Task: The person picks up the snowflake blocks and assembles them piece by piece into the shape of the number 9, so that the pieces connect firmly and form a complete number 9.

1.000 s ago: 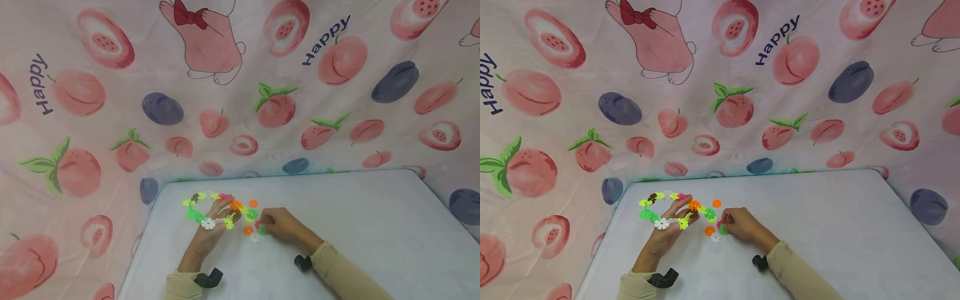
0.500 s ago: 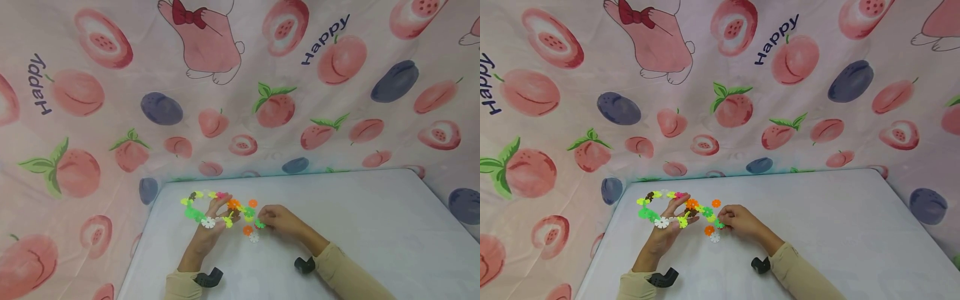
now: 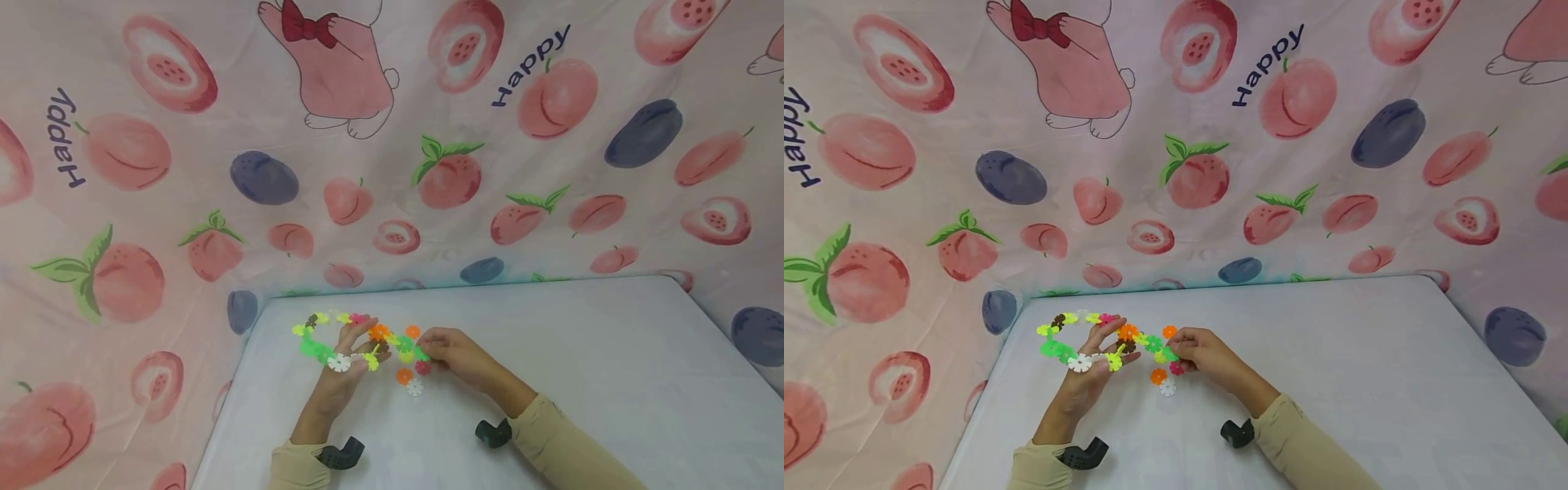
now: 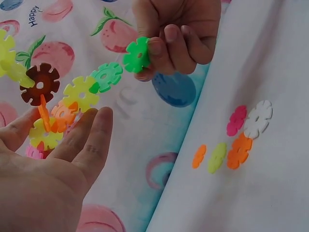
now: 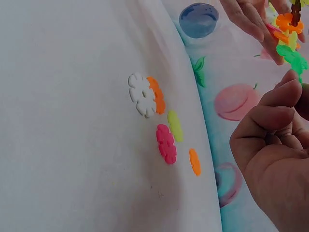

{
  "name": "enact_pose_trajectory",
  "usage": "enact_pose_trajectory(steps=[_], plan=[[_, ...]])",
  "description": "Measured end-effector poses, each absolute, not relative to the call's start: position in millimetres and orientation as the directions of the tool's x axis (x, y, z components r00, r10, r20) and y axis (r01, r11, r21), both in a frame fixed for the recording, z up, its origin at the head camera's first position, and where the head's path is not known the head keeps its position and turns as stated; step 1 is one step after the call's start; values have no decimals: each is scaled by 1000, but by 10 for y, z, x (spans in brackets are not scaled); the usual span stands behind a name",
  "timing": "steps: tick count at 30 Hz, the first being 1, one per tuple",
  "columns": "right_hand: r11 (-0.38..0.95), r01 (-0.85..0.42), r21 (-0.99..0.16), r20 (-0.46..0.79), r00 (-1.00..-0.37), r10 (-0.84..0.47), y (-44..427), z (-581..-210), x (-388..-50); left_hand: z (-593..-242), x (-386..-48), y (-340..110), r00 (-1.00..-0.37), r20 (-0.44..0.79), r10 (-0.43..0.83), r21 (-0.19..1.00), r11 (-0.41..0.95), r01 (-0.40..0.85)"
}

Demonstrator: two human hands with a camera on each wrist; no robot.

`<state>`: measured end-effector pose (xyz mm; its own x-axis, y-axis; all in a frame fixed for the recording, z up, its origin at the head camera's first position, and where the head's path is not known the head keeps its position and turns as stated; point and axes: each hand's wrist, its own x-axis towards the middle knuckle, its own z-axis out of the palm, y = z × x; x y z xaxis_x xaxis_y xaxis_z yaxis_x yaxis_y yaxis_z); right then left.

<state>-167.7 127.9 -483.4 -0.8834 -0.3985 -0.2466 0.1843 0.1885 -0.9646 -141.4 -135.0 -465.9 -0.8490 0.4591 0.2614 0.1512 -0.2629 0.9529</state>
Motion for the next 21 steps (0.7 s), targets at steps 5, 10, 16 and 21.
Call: enact_pose_trajectory(steps=[5,10,16,21], plan=[[151,230,-961,-272,-879,-393,1263,-4804,-1672,-4639,-1388,-1349,-849,260,461,954,-261,150],[110,266,-958,-288,-874,-392,1274,-4777,-1661,-4627,-1376,-1342,-841,268,470,949,-279,146],[74,305,-950,-309,-867,-392,1285,-4775,-1662,-4630,-1380,-1334,-836,279,473,943,-297,147],[60,335,-940,-332,-865,-377,1283,-4778,-1665,-4624,-1383,-1318,-834,290,469,941,-297,161]])
